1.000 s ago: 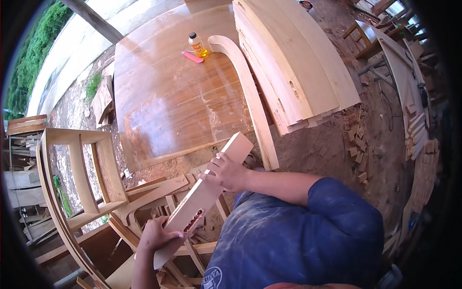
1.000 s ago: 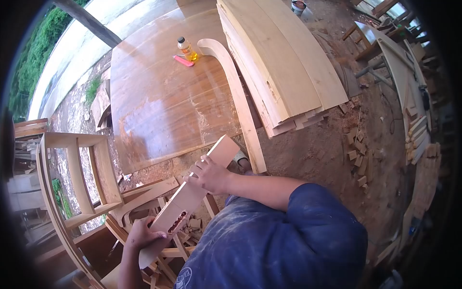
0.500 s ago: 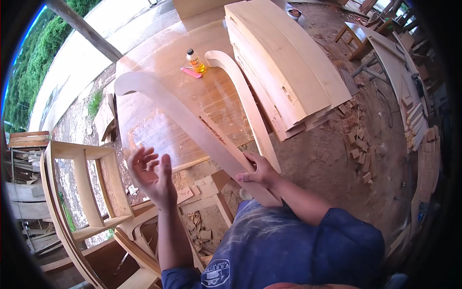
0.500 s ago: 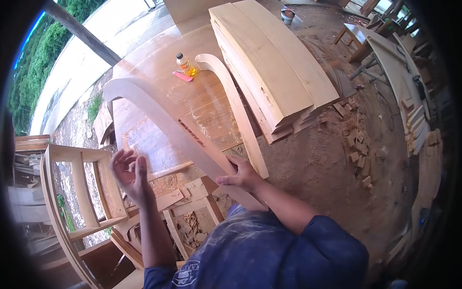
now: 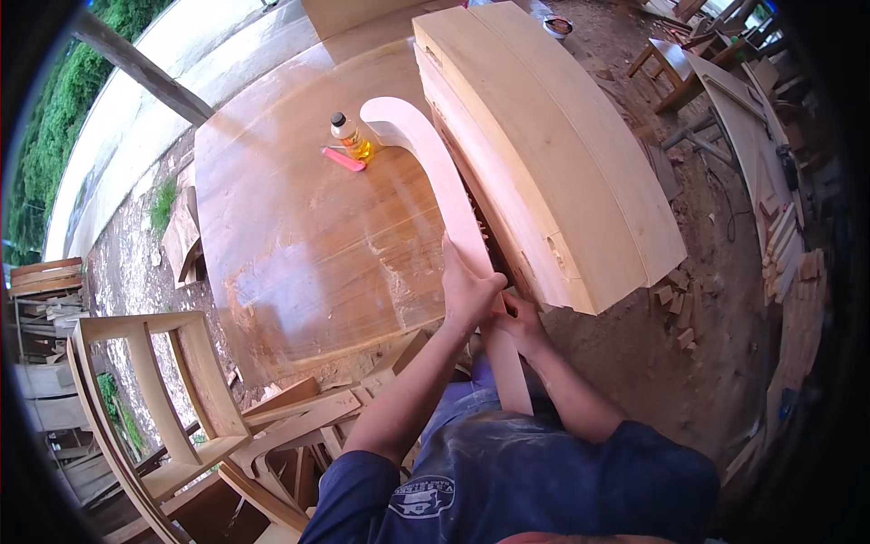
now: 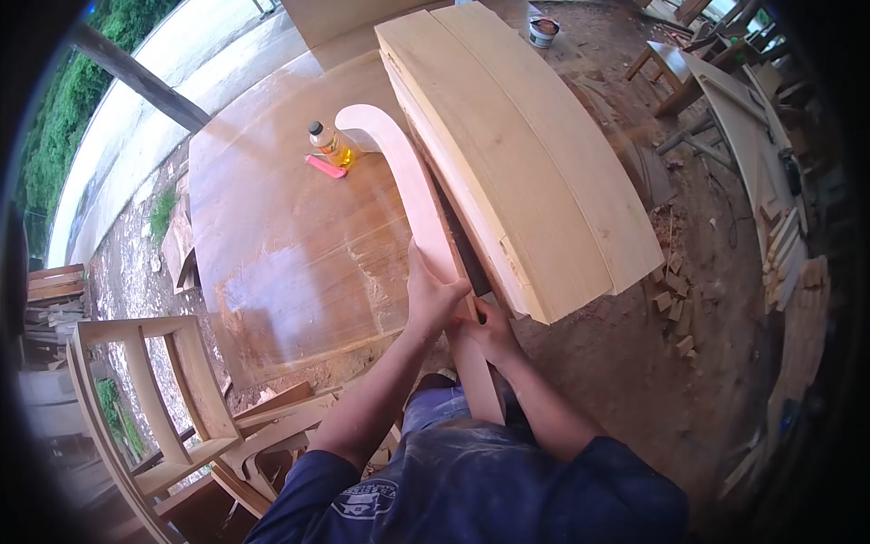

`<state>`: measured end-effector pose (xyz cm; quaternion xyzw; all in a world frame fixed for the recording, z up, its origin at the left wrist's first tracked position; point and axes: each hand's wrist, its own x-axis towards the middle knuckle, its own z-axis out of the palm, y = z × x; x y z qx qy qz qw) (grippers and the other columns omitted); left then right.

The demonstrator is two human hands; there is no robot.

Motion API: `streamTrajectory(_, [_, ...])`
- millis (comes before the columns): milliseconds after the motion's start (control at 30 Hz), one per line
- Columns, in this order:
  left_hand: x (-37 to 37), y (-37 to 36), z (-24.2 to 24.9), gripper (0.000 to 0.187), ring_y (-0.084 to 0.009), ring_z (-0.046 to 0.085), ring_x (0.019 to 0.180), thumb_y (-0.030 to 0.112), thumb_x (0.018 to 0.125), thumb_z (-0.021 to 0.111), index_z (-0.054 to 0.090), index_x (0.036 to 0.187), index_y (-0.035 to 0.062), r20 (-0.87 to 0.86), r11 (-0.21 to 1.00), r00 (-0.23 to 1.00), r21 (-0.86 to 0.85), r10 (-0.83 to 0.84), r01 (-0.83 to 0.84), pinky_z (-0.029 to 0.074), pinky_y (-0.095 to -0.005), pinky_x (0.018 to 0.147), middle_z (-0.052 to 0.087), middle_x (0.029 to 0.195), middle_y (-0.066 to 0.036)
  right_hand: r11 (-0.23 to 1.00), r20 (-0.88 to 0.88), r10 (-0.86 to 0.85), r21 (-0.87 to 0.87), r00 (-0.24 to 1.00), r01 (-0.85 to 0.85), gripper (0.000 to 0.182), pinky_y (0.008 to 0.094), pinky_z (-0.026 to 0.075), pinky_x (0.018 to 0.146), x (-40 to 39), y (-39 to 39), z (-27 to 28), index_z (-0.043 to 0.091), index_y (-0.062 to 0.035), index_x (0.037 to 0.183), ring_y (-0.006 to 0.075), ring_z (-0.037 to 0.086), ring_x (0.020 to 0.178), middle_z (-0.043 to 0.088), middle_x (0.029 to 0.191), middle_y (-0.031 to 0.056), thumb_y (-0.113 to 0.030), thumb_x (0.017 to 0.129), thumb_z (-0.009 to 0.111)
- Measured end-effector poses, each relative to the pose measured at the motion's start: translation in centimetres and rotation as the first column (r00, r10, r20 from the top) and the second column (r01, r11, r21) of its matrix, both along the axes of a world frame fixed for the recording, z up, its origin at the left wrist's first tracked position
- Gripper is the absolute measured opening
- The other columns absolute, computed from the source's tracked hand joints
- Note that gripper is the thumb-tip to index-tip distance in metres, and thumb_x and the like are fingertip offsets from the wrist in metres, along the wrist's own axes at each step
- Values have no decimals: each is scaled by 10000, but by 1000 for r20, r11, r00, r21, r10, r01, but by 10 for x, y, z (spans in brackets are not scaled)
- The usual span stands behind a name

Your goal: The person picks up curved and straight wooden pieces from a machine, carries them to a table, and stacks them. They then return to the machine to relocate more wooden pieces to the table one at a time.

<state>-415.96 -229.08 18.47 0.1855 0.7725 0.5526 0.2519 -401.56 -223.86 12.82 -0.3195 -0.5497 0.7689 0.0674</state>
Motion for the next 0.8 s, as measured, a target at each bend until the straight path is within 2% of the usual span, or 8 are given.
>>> streamTrajectory(167, [-12,22,-42,1026,-417,531,1309,112,691,721,195,1552,-71,-197,993,976,-60,89,-103,410,-447,1125,510,1416,-300,729,256,24,657,966,-193,502,429,481,997,-7,7,34,582,40,1310,351,613,1160,647,1183,213,-264,926,692])
streamTrajectory(300, [-40,16,-48,1035,-339,471,1382,237,796,768,155,1569,-77,216,995,976,98,-41,20,385,-412,1140,427,1511,-272,579,321,-121,791,939,-195,573,470,450,1054,55,-31,63,553,41,1361,412,534,1261,524,1356,281,-297,921,694])
streamTrajectory(367, [-48,15,-70,914,-264,440,1384,338,921,696,171,1573,-30,496,955,854,298,-161,6,355,-376,1152,436,1491,-213,740,494,-260,654,830,-157,623,469,443,1068,113,-42,26,544,25,1383,384,544,1261,539,1367,252,-434,971,632])
streamTrajectory(433, [-40,9,-82,861,-242,429,1379,366,969,641,161,1579,-6,623,920,746,391,-236,-36,335,-363,1163,440,1473,-187,920,616,-365,121,698,373,702,460,448,1066,143,-62,4,537,-4,1401,349,554,1256,563,1357,226,-568,982,551])
streamTrajectory(467, [-35,9,-107,786,-242,412,1383,393,1029,545,144,1587,13,633,923,738,382,-234,-35,303,-366,1184,421,1475,-176,771,685,-369,-151,628,618,746,455,450,1065,150,-69,-6,534,-19,1410,331,558,1253,575,1352,213,-634,988,511])
streamTrajectory(600, [-25,20,-98,853,-248,278,1494,538,1048,446,91,1617,11,664,927,741,331,-98,-174,203,-364,1235,280,1618,-145,648,382,-400,-525,833,552,953,467,437,1062,106,-87,-11,495,-49,1455,252,536,1291,583,1389,164,-825,909,410])
streamTrajectory(700, [-34,33,-113,865,-266,205,1526,509,1072,401,-55,1616,14,733,925,669,330,-124,-190,153,-365,1252,146,1663,-196,434,412,-549,-603,727,669,1056,506,379,1102,95,-83,-10,492,-30,1456,256,520,1312,581,1408,136,-891,855,382])
streamTrajectory(800, [-45,48,-122,893,-266,138,1551,609,1058,330,2,1606,-15,684,896,708,410,-179,-169,114,-374,1260,106,1684,-174,380,400,-640,-578,657,722,1079,492,439,1025,82,-70,-19,576,-38,1374,312,615,1130,661,1239,158,-935,815,357])
